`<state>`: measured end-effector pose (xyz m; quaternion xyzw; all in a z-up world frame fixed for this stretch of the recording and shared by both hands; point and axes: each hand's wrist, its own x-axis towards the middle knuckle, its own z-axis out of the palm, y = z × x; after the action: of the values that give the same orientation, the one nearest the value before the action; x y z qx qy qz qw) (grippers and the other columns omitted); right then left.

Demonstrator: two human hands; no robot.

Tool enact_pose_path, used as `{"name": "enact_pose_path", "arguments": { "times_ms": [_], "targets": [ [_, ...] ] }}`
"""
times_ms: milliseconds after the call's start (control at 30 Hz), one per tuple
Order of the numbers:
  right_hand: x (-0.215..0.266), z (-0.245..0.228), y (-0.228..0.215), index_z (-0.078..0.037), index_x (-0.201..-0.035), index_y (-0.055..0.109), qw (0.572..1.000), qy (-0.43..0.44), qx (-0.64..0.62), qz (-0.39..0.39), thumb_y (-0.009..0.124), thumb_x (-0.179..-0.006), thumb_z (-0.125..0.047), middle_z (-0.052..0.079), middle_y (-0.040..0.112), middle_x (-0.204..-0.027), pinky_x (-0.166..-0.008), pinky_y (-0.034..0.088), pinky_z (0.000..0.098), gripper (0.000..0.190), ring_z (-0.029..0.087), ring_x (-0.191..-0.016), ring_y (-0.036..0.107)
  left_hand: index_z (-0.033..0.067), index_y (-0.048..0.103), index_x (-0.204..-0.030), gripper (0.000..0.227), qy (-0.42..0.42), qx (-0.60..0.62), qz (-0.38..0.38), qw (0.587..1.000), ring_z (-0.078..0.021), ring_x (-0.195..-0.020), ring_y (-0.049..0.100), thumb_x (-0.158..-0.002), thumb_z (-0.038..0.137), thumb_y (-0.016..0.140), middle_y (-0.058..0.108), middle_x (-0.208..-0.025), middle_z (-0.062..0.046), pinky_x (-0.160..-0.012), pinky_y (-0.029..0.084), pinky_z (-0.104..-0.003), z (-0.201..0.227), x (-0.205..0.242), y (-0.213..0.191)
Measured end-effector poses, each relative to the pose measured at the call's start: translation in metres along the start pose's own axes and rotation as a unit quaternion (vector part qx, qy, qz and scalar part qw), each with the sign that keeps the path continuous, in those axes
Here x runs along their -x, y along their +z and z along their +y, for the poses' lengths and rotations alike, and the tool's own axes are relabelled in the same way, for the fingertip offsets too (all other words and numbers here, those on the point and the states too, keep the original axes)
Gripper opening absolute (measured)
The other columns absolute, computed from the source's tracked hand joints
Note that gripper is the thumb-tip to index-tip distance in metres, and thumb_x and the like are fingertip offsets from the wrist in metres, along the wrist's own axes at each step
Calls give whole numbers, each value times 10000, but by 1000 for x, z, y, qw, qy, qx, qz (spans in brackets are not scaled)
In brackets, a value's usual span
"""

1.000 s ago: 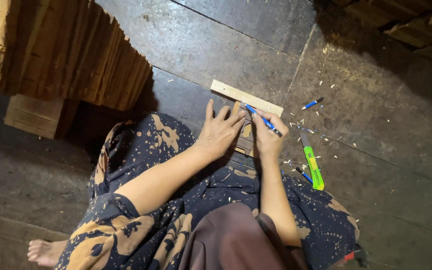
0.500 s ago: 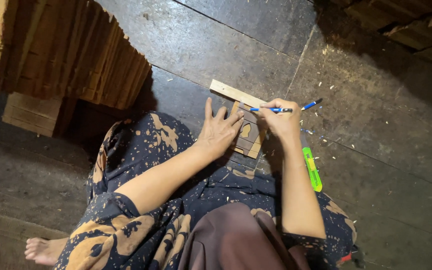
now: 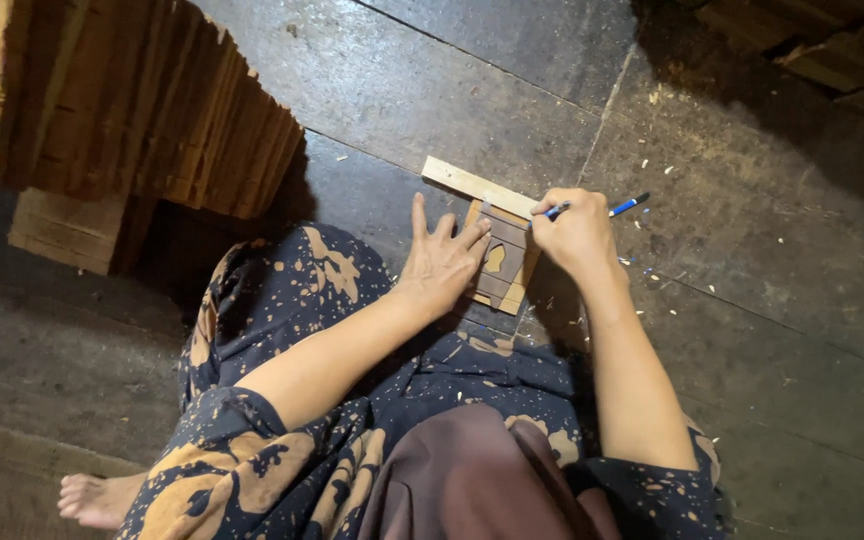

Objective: Tracing a template onto small wooden blocks using a pen and then stacking the finished pieces in a woodworking shop.

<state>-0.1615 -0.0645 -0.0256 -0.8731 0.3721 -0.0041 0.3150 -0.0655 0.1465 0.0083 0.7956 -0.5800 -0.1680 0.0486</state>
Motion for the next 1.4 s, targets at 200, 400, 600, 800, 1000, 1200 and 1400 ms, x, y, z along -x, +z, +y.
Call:
{"name": "enact_pose_path", "arguments": {
  "times_ms": [200, 400, 600, 800, 1000, 1200, 1400],
  "targets": [
    [17, 27, 23, -115, -811, 734, 974, -197, 94, 52, 741, -760, -52, 170, 670, -721, -635, 553, 543, 82, 422, -704, 691, 125, 579, -1403, 739, -1, 13, -24, 1000, -339, -1240, 477, -741, 275, 871, 534, -1490, 8, -1131, 53, -842, -1, -2, 3],
    [93, -18, -5, -114, -1011, 767, 957, -171, -134, 194, 767, -901, -8, 130, 713, -916, -793, 543, 408, 153, 347, -908, 712, 134, 585, -1400, 717, -4, 26, -16, 1000, -331, -1236, 481, -745, 224, 862, 539, -1487, 7, -1128, 47, -838, -3, -5, 10],
    [149, -37, 41, -31, -915, 746, 919, -56, -213, 328, 828, -845, 15, 187, 753, -926, -800, 562, 392, 117, 333, -908, 749, 168, 618, -1364, 407, -12, 28, 2, 1000, -305, -1220, 509, -983, 310, 631, 557, -1469, 37, -1137, 38, -820, -1, -2, 3],
    [142, -44, 55, -67, -915, 795, 922, -139, -149, 329, 809, -841, 55, 96, 769, -913, -765, 596, 356, 144, 291, -853, 764, 181, 610, -1369, 401, -16, 28, 3, 999, -308, -1233, 510, -991, 315, 615, 542, -1482, 46, -1128, 15, -839, -1, -1, 4],
    [136, -46, 62, -57, -939, 791, 920, -165, -145, 325, 784, -879, 39, 115, 774, -955, -781, 594, 359, 113, 307, -886, 764, 174, 607, -1365, 575, -11, 35, 5, 999, -336, -1239, 510, -822, 195, 795, 536, -1476, 45, -1119, 16, -856, -3, -3, 10],
    [137, -54, 41, -59, -923, 787, 937, -162, -195, 238, 783, -856, 26, 141, 780, -935, -759, 594, 418, 109, 360, -902, 762, 170, 631, -1341, 612, -1, 35, 24, 999, -320, -1210, 525, -762, 213, 825, 559, -1454, 44, -1113, 31, -861, -8, -8, 24],
    [137, -46, 40, -47, -878, 789, 938, -121, -235, 223, 815, -836, 38, 165, 776, -880, -747, 588, 422, 98, 369, -865, 766, 194, 594, -1371, 714, -10, 25, -4, 1000, -311, -1228, 504, -710, 177, 866, 521, -1473, 70, -1122, 13, -860, -8, -9, 27]
  ]
}}
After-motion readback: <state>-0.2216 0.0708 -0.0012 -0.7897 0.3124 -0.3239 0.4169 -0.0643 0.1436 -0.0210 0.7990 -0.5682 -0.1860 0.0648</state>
